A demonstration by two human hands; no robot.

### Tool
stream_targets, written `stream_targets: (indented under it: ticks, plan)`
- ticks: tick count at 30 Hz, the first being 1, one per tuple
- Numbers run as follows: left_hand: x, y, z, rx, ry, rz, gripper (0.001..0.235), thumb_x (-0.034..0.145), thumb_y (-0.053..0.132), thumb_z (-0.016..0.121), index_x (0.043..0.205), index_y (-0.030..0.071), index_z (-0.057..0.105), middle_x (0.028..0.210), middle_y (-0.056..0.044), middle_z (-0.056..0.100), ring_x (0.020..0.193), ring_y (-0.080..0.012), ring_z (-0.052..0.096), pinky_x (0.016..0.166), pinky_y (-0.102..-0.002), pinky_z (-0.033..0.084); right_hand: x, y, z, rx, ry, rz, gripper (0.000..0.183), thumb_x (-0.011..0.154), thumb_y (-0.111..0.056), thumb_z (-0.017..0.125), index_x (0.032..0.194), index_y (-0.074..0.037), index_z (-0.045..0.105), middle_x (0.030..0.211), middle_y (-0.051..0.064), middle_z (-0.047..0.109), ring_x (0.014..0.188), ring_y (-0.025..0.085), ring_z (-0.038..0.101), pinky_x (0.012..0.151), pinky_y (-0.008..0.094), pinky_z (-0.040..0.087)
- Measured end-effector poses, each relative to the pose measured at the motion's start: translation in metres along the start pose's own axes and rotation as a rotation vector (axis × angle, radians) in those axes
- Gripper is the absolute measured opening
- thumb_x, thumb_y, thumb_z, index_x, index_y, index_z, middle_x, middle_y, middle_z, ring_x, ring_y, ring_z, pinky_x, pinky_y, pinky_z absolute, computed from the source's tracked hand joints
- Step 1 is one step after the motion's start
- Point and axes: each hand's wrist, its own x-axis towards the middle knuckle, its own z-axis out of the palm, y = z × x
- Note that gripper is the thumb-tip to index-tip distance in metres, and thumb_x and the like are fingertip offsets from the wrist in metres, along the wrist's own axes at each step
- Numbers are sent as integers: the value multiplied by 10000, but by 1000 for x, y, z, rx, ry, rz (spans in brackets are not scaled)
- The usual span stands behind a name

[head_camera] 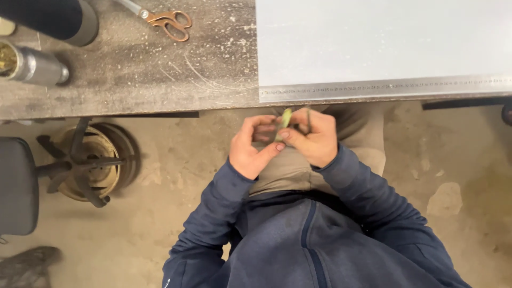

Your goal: Measuring and marking specific dimensions on a large grey sheet using a metal ruler and a marking scribe.

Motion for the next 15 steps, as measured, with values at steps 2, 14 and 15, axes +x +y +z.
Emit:
stream_targets:
  ticks: [2, 14, 15]
  plan:
    - [-7, -17, 0, -190, -35, -89, 520, 873, 82, 818, 1308, 8, 541, 1236, -119, 692, 1069, -197, 708, 886, -326, 590, 7, -4, 7, -29, -84, -27, 193, 966, -144, 774, 1081, 0, 715, 888, 35, 679, 778, 77, 598, 682, 263, 500]
    - [-42, -99, -45, -671, 125, -337, 368, 1064, 180, 594, 1392, 12, 586, 970, -61, 720, 794, -98, 657, 719, -233, 552, 165, 4, 57, -976, -465, -340, 294, 1012, -404, 633, 993, -122, 715, 782, 87, 698, 697, 340, 679, 569, 467, 499]
    - [-45, -99, -48, -616, 146, -318, 317, 1048, 159, 625, 1318, -7, 611, 1017, -51, 717, 857, -98, 660, 785, -243, 557, 169, 7, 61, -1015, -539, -386, 312, 999, -431, 630, 946, -132, 703, 779, 76, 697, 700, 338, 682, 578, 470, 510]
